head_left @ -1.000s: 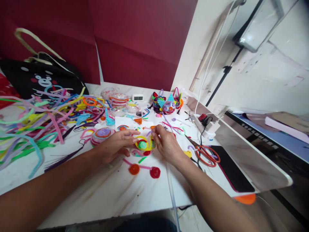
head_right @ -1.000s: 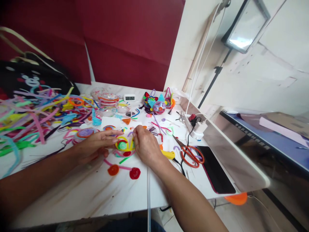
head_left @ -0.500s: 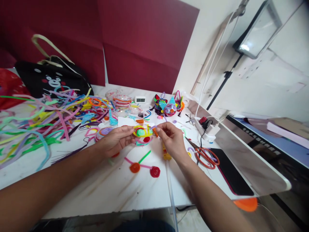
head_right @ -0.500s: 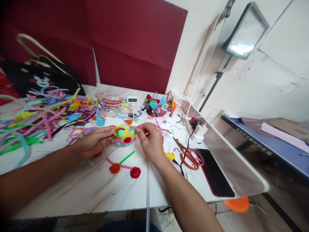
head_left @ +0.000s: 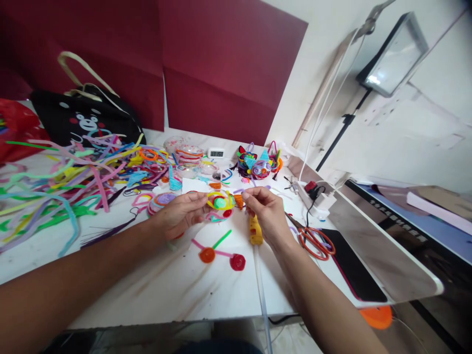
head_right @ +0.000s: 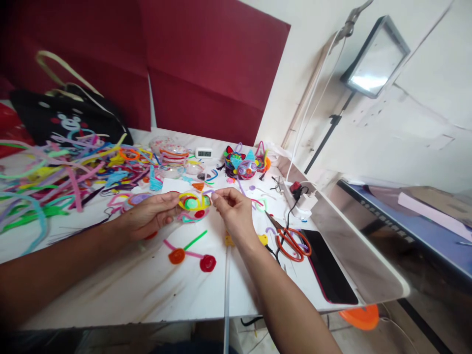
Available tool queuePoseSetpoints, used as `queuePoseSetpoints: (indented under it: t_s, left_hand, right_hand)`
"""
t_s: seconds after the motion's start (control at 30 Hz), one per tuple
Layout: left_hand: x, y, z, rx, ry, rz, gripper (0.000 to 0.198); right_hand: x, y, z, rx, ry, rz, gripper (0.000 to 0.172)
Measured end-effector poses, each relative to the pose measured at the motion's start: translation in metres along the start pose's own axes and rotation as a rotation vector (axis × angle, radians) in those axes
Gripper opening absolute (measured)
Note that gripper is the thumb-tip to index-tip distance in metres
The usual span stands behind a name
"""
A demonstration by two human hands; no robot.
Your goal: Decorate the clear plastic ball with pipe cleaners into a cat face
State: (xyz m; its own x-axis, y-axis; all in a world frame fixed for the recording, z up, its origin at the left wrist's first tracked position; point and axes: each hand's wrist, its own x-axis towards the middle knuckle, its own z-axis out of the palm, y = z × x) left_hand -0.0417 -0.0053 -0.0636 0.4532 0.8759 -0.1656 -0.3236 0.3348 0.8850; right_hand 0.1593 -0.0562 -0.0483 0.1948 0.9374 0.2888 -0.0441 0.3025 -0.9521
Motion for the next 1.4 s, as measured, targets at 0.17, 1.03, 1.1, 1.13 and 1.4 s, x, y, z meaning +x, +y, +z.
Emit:
queuePoseSetpoints:
  t_s: [0.17, 1.03, 1.1, 1.13, 1.4]
  left_hand:
    - [-0.003, -0.002, 0.001, 0.078, -0.003, -0.001, 0.006]
    - [-0.006, -0.009, 0.003, 0.262, -0.049, 0.070, 0.031]
    - [-0.007, -0.009, 0.003, 0.263, -0.053, 0.064, 0.030]
    - [-0.007, -0.009, 0.003, 0.262, -0.054, 0.064, 0.028]
    - [-0.007, -0.008, 0.005, 0.275, -0.012, 0.051, 0.029]
  right_hand:
    - [-0.005, -0.003, 0.004, -0.074, -0.053, -0.016, 0.024]
    - [-0.012, 0.004, 0.006, -0.641, -0.201, -0.424, 0.009]
    - [-0.013, 0.004, 0.005, -0.692, -0.208, -0.487, 0.010]
    - [-0.012, 0.004, 0.005, -0.714, -0.210, -0.516, 0.010]
    - [-0.013, 0.010, 0.004, -0.814, -0.219, -0.648, 0.014]
